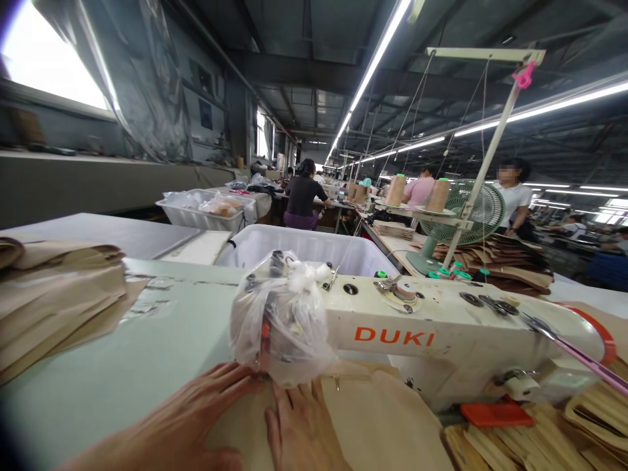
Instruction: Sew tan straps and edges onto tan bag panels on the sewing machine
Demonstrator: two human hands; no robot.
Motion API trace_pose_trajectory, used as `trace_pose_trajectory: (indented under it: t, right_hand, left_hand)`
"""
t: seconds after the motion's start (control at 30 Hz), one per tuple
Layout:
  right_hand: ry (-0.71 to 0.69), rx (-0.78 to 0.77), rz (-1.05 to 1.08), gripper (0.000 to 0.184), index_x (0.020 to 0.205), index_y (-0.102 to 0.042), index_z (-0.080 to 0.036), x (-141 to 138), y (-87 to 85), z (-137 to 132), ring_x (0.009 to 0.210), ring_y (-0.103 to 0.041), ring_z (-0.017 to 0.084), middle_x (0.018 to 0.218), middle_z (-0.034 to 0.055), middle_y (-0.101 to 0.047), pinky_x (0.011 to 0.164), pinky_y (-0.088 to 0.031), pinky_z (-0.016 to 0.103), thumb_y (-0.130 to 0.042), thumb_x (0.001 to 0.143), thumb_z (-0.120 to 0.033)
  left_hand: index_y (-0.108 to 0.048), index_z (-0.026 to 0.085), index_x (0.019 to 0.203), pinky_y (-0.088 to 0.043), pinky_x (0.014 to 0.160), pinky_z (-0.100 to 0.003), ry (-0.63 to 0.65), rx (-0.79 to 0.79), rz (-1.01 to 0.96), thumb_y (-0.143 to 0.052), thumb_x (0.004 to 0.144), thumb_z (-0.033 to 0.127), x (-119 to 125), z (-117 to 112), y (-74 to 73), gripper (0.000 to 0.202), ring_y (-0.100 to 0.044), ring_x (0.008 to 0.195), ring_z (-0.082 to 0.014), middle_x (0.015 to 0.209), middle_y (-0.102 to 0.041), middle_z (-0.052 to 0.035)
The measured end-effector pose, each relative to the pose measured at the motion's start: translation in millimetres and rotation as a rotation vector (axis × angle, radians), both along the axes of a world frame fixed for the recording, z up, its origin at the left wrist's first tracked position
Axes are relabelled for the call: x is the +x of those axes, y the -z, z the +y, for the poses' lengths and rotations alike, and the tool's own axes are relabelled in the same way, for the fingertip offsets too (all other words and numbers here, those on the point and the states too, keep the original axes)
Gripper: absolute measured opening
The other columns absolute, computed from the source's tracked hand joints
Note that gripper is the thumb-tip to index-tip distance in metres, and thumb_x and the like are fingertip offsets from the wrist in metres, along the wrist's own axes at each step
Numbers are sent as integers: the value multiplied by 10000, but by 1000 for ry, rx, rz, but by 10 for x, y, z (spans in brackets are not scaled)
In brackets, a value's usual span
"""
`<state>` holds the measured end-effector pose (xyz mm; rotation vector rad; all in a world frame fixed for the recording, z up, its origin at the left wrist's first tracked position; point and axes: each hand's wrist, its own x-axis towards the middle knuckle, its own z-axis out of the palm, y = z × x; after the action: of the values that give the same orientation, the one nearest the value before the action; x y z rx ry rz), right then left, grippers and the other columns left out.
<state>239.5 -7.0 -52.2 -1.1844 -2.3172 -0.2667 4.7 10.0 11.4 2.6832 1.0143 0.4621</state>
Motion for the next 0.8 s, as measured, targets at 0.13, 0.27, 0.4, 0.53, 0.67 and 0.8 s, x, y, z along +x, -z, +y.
trace_pose_trajectory:
  t: [0.13,0.27,0.4,0.53,0.67,0.8]
  right_hand:
    - [4,-8,-7,398,1359,-541,-166,-2,17,3,1027,-672,287,1311,118,-610,903,-563,529,-392,1024,-322]
    - [23,-30,11,393,1348,-556,-176,-24,12,-11,1076,-654,292,1328,112,-599,935,-549,533,-404,1019,-326]
    - [11,-55,16,413,1382,-526,-177,-21,-11,-17,1099,-645,298,1338,104,-592,943,-537,565,-377,1029,-330]
    - [1,-97,2,410,1380,-535,-176,-5,-40,-11,1113,-638,298,1346,108,-585,959,-536,535,-412,1018,-323]
    - [6,-129,18,407,1387,-526,-188,-23,-90,-30,1123,-628,295,1351,103,-583,977,-522,530,-419,1020,-327]
    - [28,-195,29,420,1423,-477,-218,-37,-138,-75,1218,-562,291,1393,74,-551,1046,-463,541,-433,1021,-334]
  left_hand:
    - [-538,279,1352,-456,1071,-449,-4,-15,-6,-764,756,569,2,-1,-5,700,-539,1263,-323,1396,-566,-77]
    - [-483,318,1419,-423,1103,-476,-3,-12,-22,-742,765,608,-35,10,104,761,-500,1305,-338,1430,-538,-64]
    - [-451,353,1446,-421,1106,-476,16,-10,-9,-723,783,619,-48,17,129,765,-489,1315,-335,1446,-521,-59]
    - [-463,334,1441,-427,1095,-500,15,-10,33,-678,809,649,-24,20,46,737,-482,1319,-346,1451,-517,-72]
    - [-433,350,1463,-409,1116,-481,33,10,36,-640,823,685,-28,27,38,751,-484,1326,-326,1462,-512,-55]
    - [-334,408,1507,-372,1143,-502,40,33,52,-612,864,654,-120,55,248,743,-456,1361,-325,1516,-452,-23]
